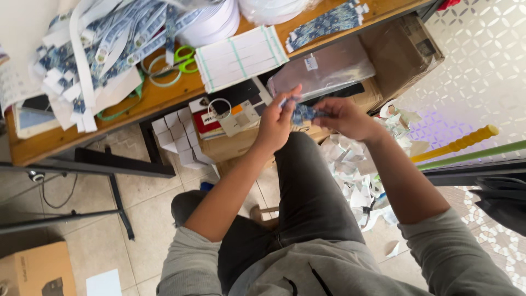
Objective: The person sits and peels white backing paper off small blue printed fabric pieces one at a time, pressing each piece flat on their lap, then stacks the peeled pieces on the workbench and drops the torn backing paper scraps onto a pile on the floor.
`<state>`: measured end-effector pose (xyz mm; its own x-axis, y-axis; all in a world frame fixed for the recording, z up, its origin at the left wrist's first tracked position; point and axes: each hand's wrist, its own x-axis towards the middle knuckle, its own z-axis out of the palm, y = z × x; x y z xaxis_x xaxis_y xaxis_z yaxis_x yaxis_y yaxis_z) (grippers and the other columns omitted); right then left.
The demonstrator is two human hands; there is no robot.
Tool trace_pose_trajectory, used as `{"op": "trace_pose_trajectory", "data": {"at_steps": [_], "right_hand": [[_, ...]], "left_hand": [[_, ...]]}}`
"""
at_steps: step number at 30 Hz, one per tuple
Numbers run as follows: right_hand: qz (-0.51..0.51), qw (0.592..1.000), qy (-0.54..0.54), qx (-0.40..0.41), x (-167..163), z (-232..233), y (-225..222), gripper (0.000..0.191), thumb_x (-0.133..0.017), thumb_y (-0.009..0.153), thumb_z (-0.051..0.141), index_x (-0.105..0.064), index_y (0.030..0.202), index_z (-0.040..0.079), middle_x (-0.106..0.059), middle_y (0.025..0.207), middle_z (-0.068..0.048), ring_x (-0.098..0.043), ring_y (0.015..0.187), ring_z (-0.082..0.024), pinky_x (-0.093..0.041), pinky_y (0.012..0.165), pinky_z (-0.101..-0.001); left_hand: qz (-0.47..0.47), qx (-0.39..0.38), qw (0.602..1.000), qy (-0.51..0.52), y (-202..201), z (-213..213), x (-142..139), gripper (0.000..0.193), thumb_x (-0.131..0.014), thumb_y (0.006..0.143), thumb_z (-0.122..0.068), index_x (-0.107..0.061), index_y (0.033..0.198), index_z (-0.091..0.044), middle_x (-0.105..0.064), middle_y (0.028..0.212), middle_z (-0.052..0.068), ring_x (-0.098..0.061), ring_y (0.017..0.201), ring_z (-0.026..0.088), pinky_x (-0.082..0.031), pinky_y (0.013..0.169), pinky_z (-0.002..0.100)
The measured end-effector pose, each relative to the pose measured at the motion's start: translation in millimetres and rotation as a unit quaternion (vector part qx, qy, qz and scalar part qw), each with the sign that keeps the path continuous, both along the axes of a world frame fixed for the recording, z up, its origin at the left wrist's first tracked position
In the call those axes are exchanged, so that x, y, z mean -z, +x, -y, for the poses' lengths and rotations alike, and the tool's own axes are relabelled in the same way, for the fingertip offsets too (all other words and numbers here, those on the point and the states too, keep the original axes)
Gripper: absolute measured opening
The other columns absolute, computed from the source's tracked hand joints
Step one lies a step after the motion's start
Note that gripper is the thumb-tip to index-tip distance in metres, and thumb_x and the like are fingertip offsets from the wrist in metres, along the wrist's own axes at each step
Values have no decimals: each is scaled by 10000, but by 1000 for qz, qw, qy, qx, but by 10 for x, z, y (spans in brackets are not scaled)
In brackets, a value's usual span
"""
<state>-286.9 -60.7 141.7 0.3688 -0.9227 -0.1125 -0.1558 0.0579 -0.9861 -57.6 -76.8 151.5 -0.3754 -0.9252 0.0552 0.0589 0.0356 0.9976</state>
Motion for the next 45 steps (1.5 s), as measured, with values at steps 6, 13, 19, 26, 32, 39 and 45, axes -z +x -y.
{"op": "trace_pose_trajectory", "data": {"at_steps": [6,13,19,26,32,39,45], "right_hand": [[51,990,-124,43,-9,276,26,430,-753,889,67,-577,1276,2,-666,1175,-31,-614,1097,-90,-519,945,-269],[-72,996,-25,50,-44,1183,-823,293,-742,913,121,-718,1199,64,-704,828,-25,-621,699,-74,-513,619,-271],[-335,939,-72,43,-513,2137,-1317,197,-678,989,162,-753,1141,61,-771,961,-83,-685,813,-210,-583,770,-385],[-463,766,-426,132,-419,2459,-1454,659,-832,768,225,-657,1369,20,-600,1333,-200,-581,1173,-396,-417,968,-542],[-481,745,-436,153,-173,2098,-1135,221,-729,988,138,-747,1207,150,-660,1287,-49,-615,1195,-254,-381,1083,-458],[-376,753,-526,124,-129,1653,-738,177,-734,980,83,-732,1156,94,-663,1255,-42,-618,1176,-249,-403,1046,-437],[-242,828,-483,153,252,1168,202,233,-723,820,-6,-677,1018,109,-686,1141,-83,-627,1088,-268,-453,936,-459]], "left_hand": [[-33,44,992,-115,-628,388,-130,279,-476,1138,-191,-624,1339,-66,-726,1284,36,-692,1149,126,-533,1025,264],[-128,-55,987,81,-842,1606,120,271,-560,1072,-182,-689,1264,-40,-724,1170,46,-601,928,124,-528,842,273],[-121,-187,968,115,-1086,2200,207,141,-753,923,-51,-710,1003,56,-725,949,98,-700,777,185,-632,689,307],[282,-235,906,-211,-1056,2290,-129,300,-839,835,-219,-753,995,19,-756,897,165,-732,775,243,-582,723,353],[481,-103,776,-395,-571,1984,-365,328,-704,960,-180,-656,1214,21,-726,1069,168,-719,874,339,-580,733,444],[525,-76,720,-447,581,1314,-344,530,-766,862,-345,-655,1212,38,-643,1297,232,-612,1187,383,-474,983,479],[511,-106,715,-465,1135,967,-131,277,-704,952,-100,-708,1221,-32,-689,1316,115,-671,1216,295,-541,998,427]]}}
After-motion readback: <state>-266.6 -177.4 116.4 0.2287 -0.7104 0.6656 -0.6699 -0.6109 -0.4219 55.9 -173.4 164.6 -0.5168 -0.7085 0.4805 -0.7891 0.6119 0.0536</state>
